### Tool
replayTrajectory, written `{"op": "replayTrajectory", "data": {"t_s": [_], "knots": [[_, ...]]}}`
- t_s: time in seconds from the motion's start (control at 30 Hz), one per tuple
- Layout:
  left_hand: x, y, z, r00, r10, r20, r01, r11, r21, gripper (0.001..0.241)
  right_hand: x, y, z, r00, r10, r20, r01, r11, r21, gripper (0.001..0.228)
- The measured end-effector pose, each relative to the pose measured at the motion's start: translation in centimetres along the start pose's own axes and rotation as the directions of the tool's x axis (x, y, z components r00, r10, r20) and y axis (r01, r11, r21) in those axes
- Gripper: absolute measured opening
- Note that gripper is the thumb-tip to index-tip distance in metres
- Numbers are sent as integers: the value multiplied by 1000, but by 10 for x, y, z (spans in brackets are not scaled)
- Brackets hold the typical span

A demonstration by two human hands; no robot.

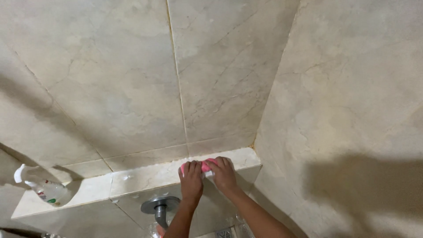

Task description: The person scrubs a tiled bathroom ledge with a pink sponge. They then pick up a spray bottle, apply liquid to the sponge, and proceed to scrub the closed lid of a white toilet.

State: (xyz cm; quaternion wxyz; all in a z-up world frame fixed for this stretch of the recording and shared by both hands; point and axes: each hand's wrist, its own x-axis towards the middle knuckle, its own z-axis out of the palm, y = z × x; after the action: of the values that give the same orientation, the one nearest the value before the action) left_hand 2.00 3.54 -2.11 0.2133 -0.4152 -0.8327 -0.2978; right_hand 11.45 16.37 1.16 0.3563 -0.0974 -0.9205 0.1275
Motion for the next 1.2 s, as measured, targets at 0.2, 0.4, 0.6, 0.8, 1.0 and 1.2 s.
{"op": "replayTrajectory", "data": {"t_s": [0.2,0.4,0.6,0.8,1.0,1.2], "knots": [[10,-12,-3,993,79,90,-85,994,62,44,20,5,-14,955,47,294,-33,998,-52,31],[29,-19,2,977,72,202,-83,995,47,35,34,35,5,945,-69,321,71,997,5,21],[30,-34,23,979,200,30,-201,977,73,38,51,41,4,921,-90,380,56,994,98,13],[34,-32,34,991,97,87,-102,993,51,30,69,38,9,888,-38,458,23,999,39,24],[41,-24,17,977,7,214,-19,998,52,35,53,51,29,935,-95,342,77,995,66,27],[23,-29,20,960,31,277,-63,992,107,49,41,14,-21,902,83,424,-87,996,-10,35]]}}
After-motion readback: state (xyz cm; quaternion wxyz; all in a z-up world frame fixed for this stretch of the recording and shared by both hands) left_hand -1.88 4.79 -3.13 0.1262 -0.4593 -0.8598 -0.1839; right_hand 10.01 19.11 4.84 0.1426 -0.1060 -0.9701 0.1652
